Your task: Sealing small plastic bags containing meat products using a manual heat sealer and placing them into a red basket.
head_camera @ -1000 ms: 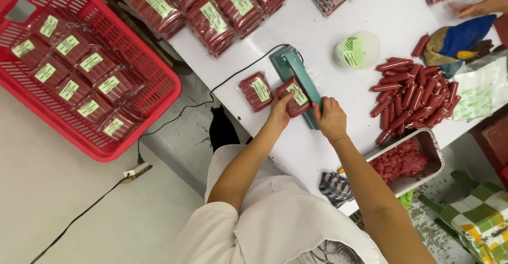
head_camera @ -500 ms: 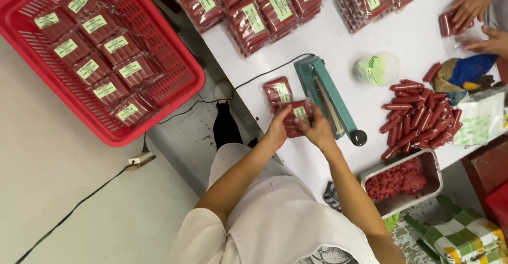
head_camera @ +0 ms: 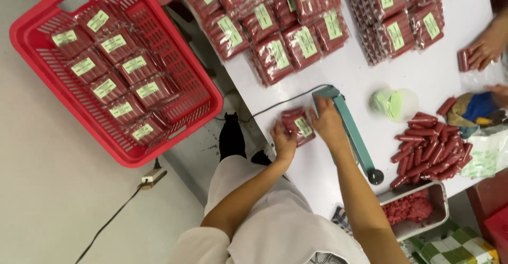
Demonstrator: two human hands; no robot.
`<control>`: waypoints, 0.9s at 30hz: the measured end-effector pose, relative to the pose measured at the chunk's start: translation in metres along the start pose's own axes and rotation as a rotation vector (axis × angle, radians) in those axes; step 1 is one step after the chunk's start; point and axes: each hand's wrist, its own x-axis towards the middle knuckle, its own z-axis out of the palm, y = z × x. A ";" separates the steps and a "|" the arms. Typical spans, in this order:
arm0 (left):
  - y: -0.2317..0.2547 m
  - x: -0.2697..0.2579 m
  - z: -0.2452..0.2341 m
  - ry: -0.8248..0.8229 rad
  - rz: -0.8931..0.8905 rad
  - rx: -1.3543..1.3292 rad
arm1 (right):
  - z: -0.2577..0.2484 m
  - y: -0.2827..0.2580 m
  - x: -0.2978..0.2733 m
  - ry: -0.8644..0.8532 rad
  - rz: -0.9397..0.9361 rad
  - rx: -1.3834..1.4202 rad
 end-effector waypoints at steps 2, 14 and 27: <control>0.012 0.002 -0.017 -0.064 -0.059 -0.015 | -0.037 -0.015 0.055 0.186 -0.049 0.097; 0.096 0.023 -0.097 -0.280 -0.147 -0.307 | -0.120 -0.080 0.253 0.102 0.256 0.350; 0.200 -0.038 -0.064 -0.915 -0.434 -1.300 | -0.100 -0.028 -0.095 -0.042 0.003 1.149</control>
